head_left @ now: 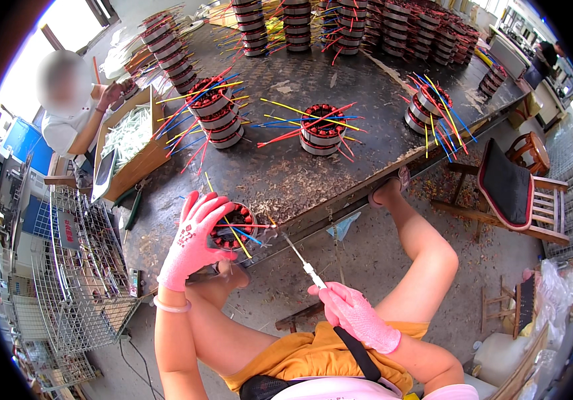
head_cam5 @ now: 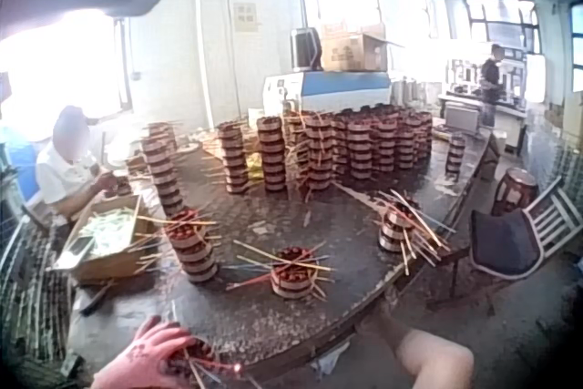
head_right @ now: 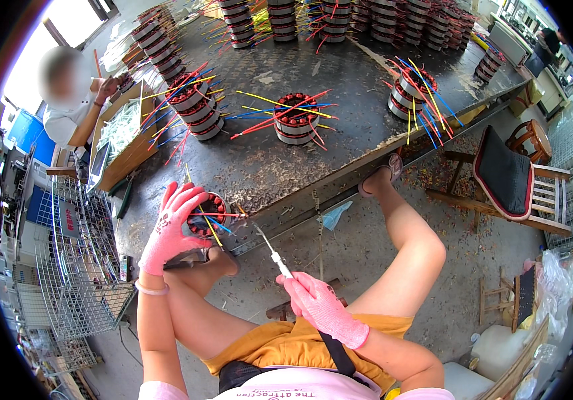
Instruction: The person uses a soldering iron to heat and secure wires on a cylindrical component. They hold the component with one hand and apply the soldering iron to the wire ends with the other, working on multiple units stacked on a table.
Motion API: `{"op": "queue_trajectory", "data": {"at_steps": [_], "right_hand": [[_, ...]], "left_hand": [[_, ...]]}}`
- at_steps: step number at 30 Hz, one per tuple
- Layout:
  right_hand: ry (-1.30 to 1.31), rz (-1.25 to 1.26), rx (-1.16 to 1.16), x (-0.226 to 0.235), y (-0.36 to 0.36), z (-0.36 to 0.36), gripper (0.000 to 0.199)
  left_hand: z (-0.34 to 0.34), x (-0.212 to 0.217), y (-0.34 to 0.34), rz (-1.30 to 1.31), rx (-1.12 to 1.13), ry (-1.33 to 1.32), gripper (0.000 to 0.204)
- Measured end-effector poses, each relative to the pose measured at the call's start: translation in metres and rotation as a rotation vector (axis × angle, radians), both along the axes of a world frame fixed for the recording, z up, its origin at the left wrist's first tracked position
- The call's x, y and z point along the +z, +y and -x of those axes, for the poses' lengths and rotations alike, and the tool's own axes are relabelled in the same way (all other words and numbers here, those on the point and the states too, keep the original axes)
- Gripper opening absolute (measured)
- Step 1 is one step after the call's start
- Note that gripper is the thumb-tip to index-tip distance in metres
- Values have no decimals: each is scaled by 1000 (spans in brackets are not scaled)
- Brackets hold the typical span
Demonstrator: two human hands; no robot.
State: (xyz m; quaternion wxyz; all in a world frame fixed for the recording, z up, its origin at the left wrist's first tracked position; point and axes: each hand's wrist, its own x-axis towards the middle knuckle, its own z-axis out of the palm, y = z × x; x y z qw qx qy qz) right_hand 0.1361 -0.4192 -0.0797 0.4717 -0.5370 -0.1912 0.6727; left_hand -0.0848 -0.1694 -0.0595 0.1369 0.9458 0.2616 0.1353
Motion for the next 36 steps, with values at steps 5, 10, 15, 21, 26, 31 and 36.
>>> {"op": "queue_trajectory", "data": {"at_steps": [5,10,15,21,26,31,36], "right_hand": [[-2,19,8,11,3,0,32],[3,1,-2,6,3,1,32],[5,-7,0,4,3,1,32],[24,22,-23,2,0,-1,33],[8,11,-38,-3,-8,-5,32],[80,-41,-60,0,-17,-12,30],[114,-97,-107,6,-29,-31,32]], "left_hand": [[0,2,-2,14,14,14,91],[-1,3,-1,19,11,13,91],[-1,3,-1,13,14,14,91],[-2,2,-2,25,15,-2,90],[-7,4,-1,28,3,-7,87],[-10,-5,-6,-42,30,-109,86],[1,19,-3,-6,95,-119,84]]}}
